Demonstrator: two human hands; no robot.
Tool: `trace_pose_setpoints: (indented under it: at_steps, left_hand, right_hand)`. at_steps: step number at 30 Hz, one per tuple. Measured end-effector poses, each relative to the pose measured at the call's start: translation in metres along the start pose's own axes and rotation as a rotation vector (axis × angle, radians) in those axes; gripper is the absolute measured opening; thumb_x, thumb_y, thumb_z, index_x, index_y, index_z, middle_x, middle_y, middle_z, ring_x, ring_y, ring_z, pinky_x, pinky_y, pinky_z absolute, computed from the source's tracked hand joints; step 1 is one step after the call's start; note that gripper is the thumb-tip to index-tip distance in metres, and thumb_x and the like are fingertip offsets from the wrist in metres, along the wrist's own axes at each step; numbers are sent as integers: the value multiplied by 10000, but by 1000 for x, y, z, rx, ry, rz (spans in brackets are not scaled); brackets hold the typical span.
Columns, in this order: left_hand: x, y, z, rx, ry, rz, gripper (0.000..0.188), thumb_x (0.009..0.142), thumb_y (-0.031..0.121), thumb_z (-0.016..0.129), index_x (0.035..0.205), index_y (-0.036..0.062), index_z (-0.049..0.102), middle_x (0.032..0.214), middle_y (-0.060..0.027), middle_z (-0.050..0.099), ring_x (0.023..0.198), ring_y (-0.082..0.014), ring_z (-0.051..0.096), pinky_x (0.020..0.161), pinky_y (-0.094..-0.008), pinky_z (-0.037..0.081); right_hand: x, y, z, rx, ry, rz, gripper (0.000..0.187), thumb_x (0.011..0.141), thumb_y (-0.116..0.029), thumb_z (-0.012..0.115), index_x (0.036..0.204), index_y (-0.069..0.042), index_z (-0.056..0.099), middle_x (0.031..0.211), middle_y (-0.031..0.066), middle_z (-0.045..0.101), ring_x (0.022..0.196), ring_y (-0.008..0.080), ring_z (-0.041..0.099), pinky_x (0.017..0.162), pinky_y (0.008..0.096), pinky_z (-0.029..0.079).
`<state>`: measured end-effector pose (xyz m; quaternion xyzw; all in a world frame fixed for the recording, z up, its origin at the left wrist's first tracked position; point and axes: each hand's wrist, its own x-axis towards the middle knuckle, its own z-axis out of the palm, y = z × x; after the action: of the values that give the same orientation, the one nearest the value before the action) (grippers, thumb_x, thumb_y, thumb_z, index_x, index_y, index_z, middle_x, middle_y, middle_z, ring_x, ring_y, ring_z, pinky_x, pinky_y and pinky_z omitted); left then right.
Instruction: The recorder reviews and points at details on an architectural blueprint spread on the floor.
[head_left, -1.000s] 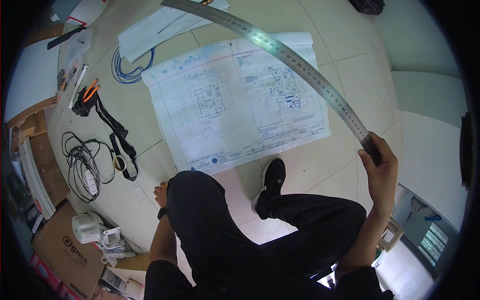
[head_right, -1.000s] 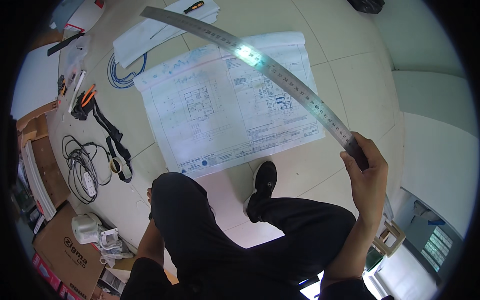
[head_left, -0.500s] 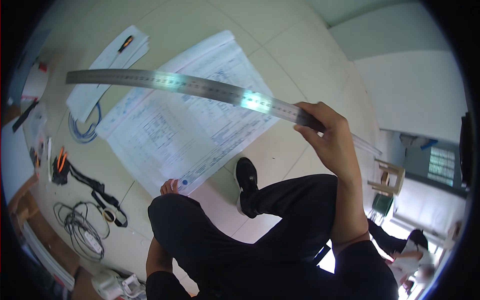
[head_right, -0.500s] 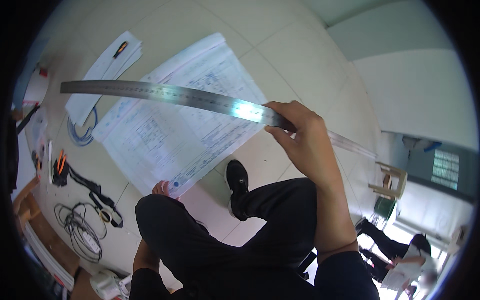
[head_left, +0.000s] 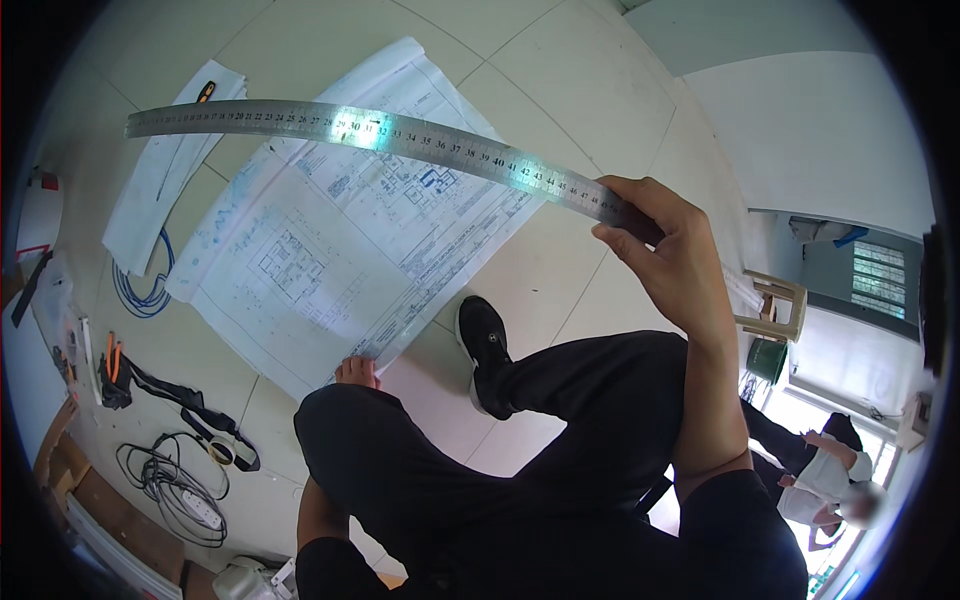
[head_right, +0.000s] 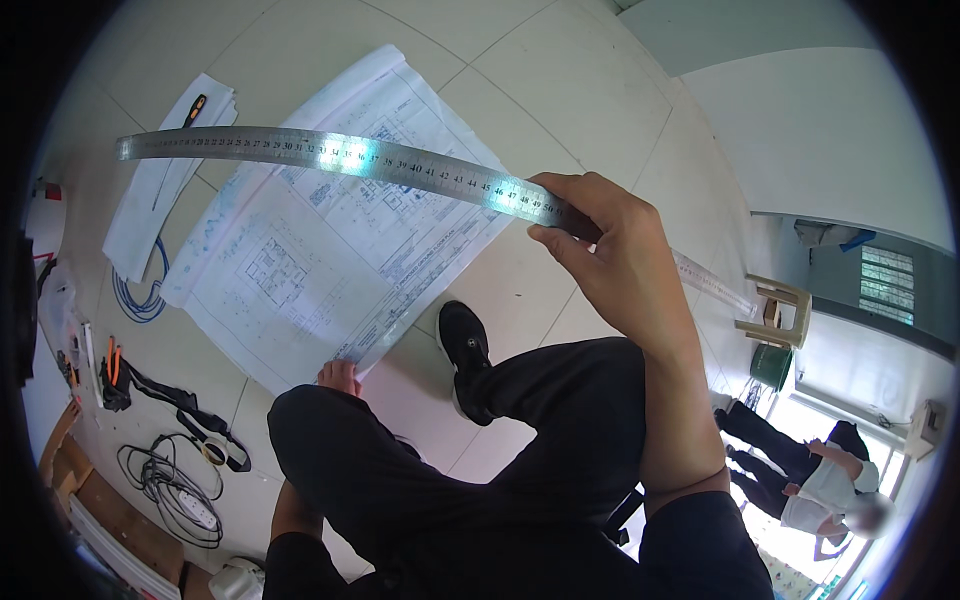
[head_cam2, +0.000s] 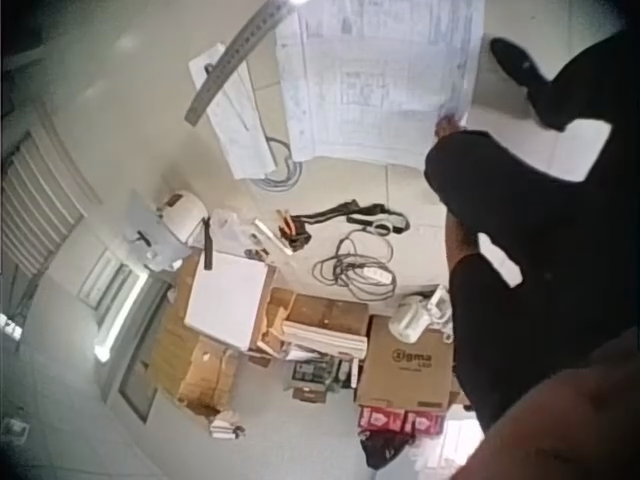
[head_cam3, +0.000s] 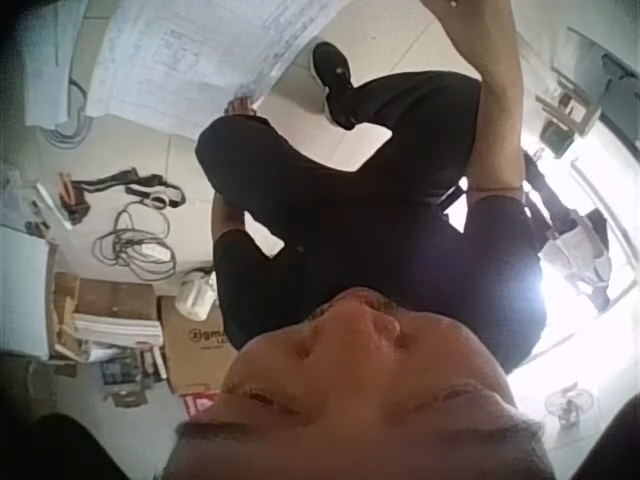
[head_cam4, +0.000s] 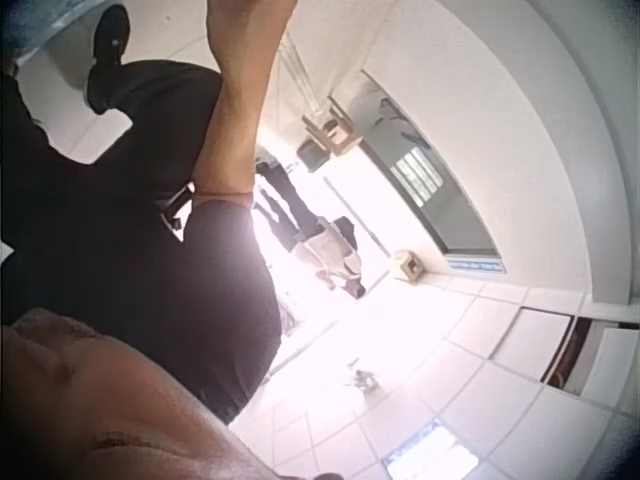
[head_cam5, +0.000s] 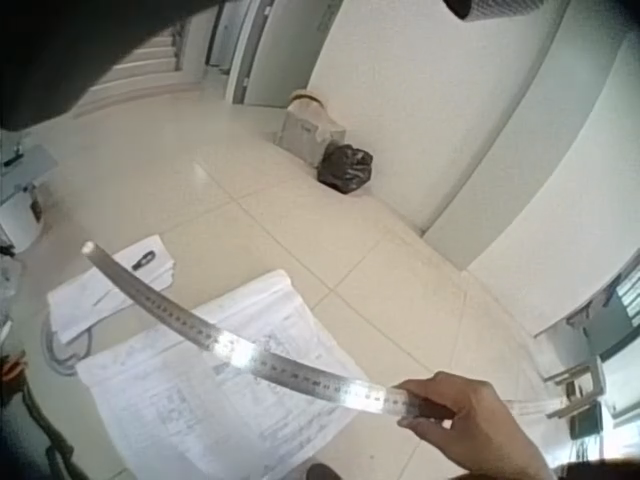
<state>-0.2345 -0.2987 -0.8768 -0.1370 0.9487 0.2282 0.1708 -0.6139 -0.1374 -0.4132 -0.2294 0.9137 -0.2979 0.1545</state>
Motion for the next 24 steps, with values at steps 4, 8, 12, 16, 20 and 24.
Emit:
trace_pose_setpoints:
  at_steps: [4, 8, 12, 16, 20, 24]
  left_hand:
    - [-6, -51, -19, -419, 113, 6, 167, 850, 110, 683, 1001, 42, 660, 931, -123, 677, 897, -322, 671, 762, -412, 534]
    - [17, -38, -172, -780, 74, -230, 102, 895, 47, 680, 979, -5, 705, 802, -76, 704, 723, -149, 649, 706, -278, 502]
    - [16, -85, -255, -983, 118, -256, 87, 952, 43, 654, 961, -28, 703, 825, 35, 658, 739, -47, 553, 683, -227, 466]
    - [20, -110, -314, -877, 267, -242, 164, 954, 62, 671, 1082, -39, 684, 855, 28, 661, 752, -47, 545, 691, -211, 451]
    - [32, -130, -380, -508, 432, -191, 378, 963, 145, 667, 1311, 0, 638, 793, 61, 530, 736, -71, 451, 670, -228, 401]
    - [46, -133, -445, -320, 431, -123, 383, 980, 165, 625, 1344, 47, 632, 766, 64, 399, 693, -76, 369, 623, -246, 331]
  right_hand:
    - [-2, -3, 1, 59, 5, -29, 347, 853, 9, 749, 1194, 21, 686, 981, 112, 705, 850, 177, 669, 785, 308, 548]
    - [-7, 3, -4, 50, 7, -14, 356, 853, 14, 751, 1200, 36, 676, 997, 123, 704, 901, 182, 691, 867, 316, 563]
    - [-14, -12, -12, -12, 4, -43, 355, 868, -9, 750, 1210, 41, 669, 1009, 128, 699, 914, 186, 697, 888, 320, 568]
    - [-23, -7, -14, 39, 62, -54, 365, 869, -30, 759, 1216, 37, 671, 1020, 122, 700, 923, 176, 689, 895, 309, 553]
    - [-30, 0, -14, 81, 127, -17, 387, 862, -73, 781, 1221, 30, 677, 1016, 93, 701, 950, 147, 659, 894, 294, 517]
    - [-34, 6, -22, -29, 66, -6, 417, 857, -91, 788, 1234, 43, 669, 1024, 92, 713, 941, 142, 647, 885, 304, 512]
